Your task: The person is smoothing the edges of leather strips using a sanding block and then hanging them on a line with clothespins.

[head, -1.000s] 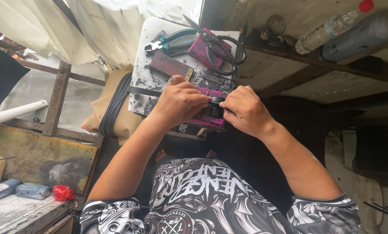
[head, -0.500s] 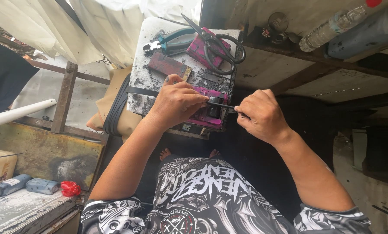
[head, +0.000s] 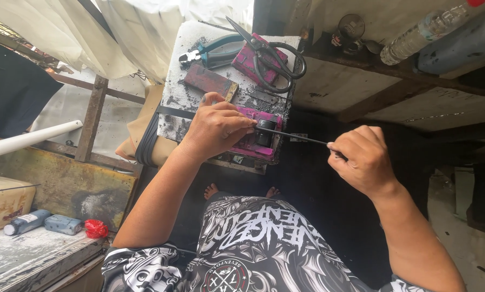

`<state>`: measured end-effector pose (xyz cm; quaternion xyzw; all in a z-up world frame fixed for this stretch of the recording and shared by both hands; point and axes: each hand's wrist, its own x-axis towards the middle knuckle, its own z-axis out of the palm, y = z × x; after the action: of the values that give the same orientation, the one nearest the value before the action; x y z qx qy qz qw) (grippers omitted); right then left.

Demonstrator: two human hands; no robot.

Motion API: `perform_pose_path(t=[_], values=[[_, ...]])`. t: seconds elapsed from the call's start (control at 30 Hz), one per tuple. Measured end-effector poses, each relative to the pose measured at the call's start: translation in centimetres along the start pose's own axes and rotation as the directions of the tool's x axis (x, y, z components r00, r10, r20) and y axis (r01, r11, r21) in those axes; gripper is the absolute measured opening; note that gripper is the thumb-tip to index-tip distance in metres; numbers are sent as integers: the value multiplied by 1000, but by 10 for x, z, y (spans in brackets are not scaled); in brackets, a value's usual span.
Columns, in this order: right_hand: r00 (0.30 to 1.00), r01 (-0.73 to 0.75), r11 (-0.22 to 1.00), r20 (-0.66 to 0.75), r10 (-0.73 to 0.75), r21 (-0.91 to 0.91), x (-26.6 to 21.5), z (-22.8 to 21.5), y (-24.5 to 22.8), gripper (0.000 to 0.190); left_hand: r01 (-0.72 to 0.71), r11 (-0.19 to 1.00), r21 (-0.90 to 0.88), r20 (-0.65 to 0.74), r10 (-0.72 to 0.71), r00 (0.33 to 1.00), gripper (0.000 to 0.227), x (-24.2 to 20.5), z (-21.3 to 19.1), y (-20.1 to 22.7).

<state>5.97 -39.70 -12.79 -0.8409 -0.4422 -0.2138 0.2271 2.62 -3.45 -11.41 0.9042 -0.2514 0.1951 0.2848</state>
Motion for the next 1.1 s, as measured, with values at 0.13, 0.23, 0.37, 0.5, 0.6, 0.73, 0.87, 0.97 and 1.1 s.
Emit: perform_pose_path(t=[0.13,0.23,0.37,0.5,0.6,0.73,0.87,0.97,1.1], values=[[998,-60,998,-27,60,6,-16,-15,3,16,7,1000,6,-16,-7,1000,10,-2,4,0],[998,-59,992,-8,59,-110,-23,-31,-1,28,-182,983,33,-109,184,977,3,-6,12,-14],[994,-106,986,-14,105,-125,-45,-45,7,26,-173,984,31,-108,176,978,4,-7,12,-13],[988,-155,972,-14,155,-179,-70,-57,19,25,-151,988,38,-94,154,983,7,-7,13,-12],[981,-196,961,-26,195,-195,-92,-65,29,23,-151,988,42,-93,154,984,7,-7,12,-11],[971,-239,941,-34,238,-240,-118,-76,42,23,-135,989,52,-85,139,987,7,-8,14,-11],[958,-282,917,-38,283,-281,-149,-88,53,21,-131,990,57,-82,135,987,8,-10,15,-12],[940,-338,900,-52,337,-276,-172,-96,61,21,-116,992,58,-75,120,990,7,-9,14,-10],[918,-386,848,-67,390,-364,-201,-108,73,19,-101,994,46,-85,104,991,8,-9,14,-8]])
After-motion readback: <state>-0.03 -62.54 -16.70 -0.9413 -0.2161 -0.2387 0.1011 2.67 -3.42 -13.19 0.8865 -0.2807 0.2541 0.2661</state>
